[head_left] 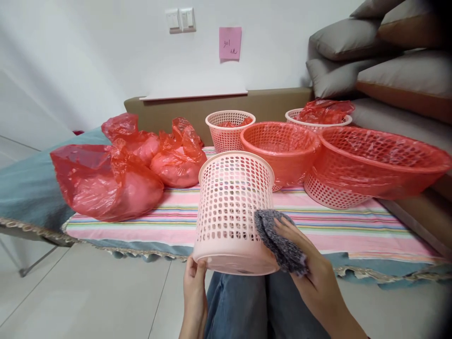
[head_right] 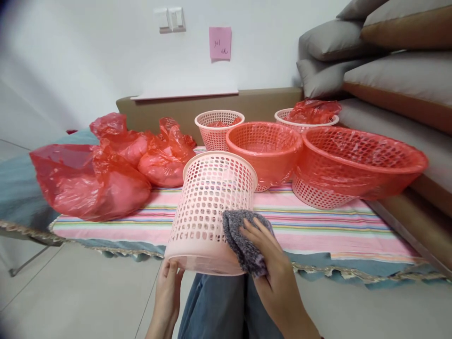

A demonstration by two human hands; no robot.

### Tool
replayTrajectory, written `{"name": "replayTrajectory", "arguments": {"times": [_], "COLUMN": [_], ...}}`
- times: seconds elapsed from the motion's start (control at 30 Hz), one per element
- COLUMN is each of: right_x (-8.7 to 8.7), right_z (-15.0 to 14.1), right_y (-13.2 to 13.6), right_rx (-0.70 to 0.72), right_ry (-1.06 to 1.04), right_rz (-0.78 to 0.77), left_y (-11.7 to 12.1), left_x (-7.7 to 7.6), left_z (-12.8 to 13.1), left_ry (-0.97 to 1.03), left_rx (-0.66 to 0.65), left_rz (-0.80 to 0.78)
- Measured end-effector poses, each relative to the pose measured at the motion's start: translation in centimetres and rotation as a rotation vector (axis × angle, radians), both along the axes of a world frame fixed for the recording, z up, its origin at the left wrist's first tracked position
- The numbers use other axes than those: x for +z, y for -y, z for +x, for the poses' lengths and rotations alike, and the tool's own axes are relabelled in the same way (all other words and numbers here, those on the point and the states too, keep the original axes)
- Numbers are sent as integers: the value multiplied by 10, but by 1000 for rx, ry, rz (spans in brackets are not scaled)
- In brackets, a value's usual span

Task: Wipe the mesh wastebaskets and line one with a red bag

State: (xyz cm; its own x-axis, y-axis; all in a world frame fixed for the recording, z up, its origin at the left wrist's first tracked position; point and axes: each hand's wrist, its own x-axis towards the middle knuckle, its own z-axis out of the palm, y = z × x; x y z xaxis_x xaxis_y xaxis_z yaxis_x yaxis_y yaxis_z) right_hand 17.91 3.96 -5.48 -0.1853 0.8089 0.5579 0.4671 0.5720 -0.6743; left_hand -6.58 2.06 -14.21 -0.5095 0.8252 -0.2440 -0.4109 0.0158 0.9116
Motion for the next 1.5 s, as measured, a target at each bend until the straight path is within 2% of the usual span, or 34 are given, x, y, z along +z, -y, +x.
{"name": "replayTrajectory", "arguments": {"times": [0.1,0.2,0.27,0.37,0.47,0.63,0.8,0.93,1.03,1.13,1.2,1.27,1.33,1.4,1.5], "right_x": [-6,-14,-22,-36,-41,-27,1,26,33,30,27,28,30,34,36], "right_z": [10,20,27,36,38,32,32,35,36,36,34,29,21,10,-6], "right_y": [12,20,23,25,27,29,33,35,35,36,38,40,41,42,42], "right_rx": [-51,-50,-79,-227,-335,-331,-248,-130,-86,-65,-68,-73,-63,-42,-27], "right_ry": [-105,-207,-265,-307,-355,-389,-331,-173,3,109,141,169,214,279,356], "right_rz": [-98,-189,-252,-305,-324,-294,-137,20,106,110,107,118,147,194,288], "left_y": [-1,-1,0,3,8,19,40,47,46,45,44,40,31,14,-20], "left_x": [-4,-1,5,18,29,33,18,7,11,33,59,90,120,143,160], "left_z": [-4,-9,-11,-10,-4,11,37,60,60,38,19,9,12,23,41], "left_ry": [-49,-119,-169,-249,-284,-209,-107,-83,-145,-474,-777,-936,-1037,-1092,-1180], "left_rx": [14,32,37,28,-3,38,58,7,-87,-208,-280,-274,-273,-319,-425], "left_rz": [46,87,104,98,102,52,-1,-50,-87,-143,-109,-7,152,259,421]}}
